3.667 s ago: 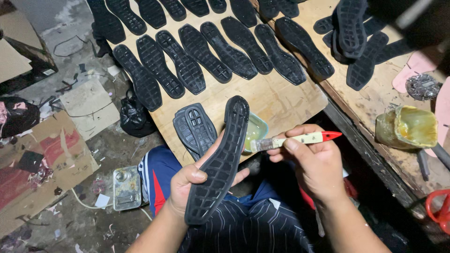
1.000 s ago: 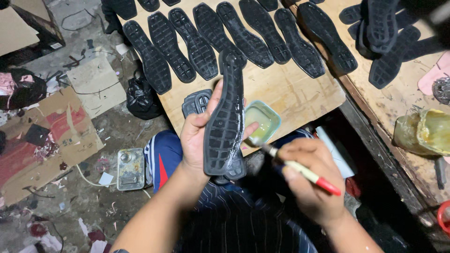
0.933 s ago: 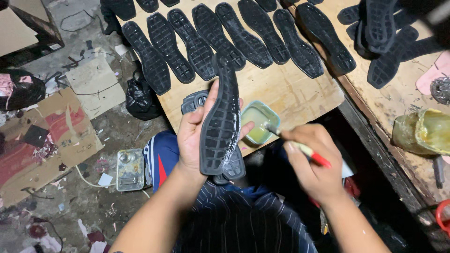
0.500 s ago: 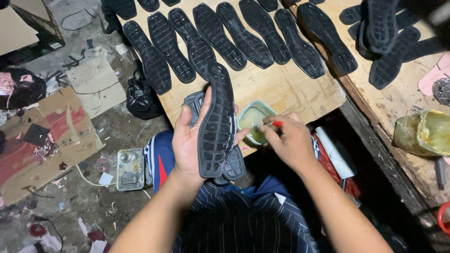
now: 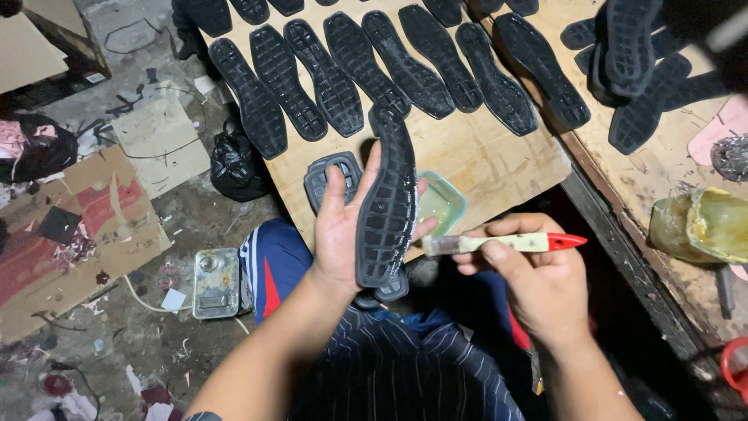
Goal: The person sits on the floor and applies glue with a brush onto the textured underside of rubber shoe soles, dipping the brush into a small container of adhesive. They coat one sole at a time, turning each over to cover the surface, and set finished soles on the bench among rows of other soles.
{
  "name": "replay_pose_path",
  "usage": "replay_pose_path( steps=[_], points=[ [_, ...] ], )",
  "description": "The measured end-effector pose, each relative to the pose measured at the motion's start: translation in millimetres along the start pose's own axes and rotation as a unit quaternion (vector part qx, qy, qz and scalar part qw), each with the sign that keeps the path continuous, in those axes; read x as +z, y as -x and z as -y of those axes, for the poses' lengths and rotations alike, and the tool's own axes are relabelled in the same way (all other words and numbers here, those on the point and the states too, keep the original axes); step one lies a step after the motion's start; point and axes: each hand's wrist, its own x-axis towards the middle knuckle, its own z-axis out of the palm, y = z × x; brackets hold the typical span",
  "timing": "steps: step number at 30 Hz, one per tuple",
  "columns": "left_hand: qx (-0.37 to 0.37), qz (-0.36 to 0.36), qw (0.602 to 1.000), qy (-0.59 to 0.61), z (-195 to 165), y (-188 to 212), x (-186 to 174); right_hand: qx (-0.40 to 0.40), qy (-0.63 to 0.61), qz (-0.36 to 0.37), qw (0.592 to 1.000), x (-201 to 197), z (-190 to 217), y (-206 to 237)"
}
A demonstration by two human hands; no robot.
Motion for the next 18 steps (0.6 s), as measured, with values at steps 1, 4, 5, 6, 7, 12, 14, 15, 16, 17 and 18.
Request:
replay_pose_path(
  steps=[1, 4, 5, 6, 7, 12, 14, 15, 16, 17, 18],
  points=[
    [-0.001, 0.004, 1.000, -0.002, 3.4, -2.0, 3.2, -0.024, -0.021, 0.020, 0.999, 9.2, 1.4, 2.7],
    [0.011, 0.013, 0.999, -0.045, 10.2, -3.8, 12.4, -0.057, 0.028, 0.036, 0.997, 38.5, 1.4, 5.1],
    [0.018, 0.021, 0.998, -0.051, 11.9, -4.4, 15.0, -0.068, 0.029, 0.036, 0.997, 46.8, 0.0, 4.1],
    [0.025, 0.029, 0.998, -0.057, 12.8, -4.8, 17.2, -0.079, 0.030, 0.036, 0.996, 54.0, -1.4, 3.6],
    [0.032, 0.037, 0.997, -0.063, 12.9, -4.9, 18.8, -0.090, 0.030, 0.036, 0.995, 58.1, -1.4, 4.4],
    [0.030, -0.002, 0.998, -0.061, 8.2, -4.6, 20.3, -0.078, 0.274, 0.058, 0.957, 58.2, 9.2, 17.1],
    [0.023, 0.000, 0.999, -0.049, 8.3, -4.1, 19.6, -0.102, 0.268, 0.068, 0.956, 57.7, 13.6, 15.1],
    [0.020, 0.007, 0.999, -0.043, 9.2, -3.8, 19.2, -0.130, 0.249, 0.070, 0.957, 57.6, 16.0, 11.6],
    [0.016, 0.014, 0.999, -0.036, 9.9, -3.6, 18.6, -0.157, 0.229, 0.072, 0.958, 57.7, 18.6, 7.7],
    [0.027, 0.022, 0.998, -0.051, 11.4, -3.9, 18.3, -0.161, 0.251, 0.085, 0.951, 57.3, 21.4, 3.1],
    [0.037, 0.029, 0.997, -0.067, 12.9, -4.5, 17.8, -0.165, 0.273, 0.097, 0.943, 57.2, 23.9, -0.9]
  ],
)
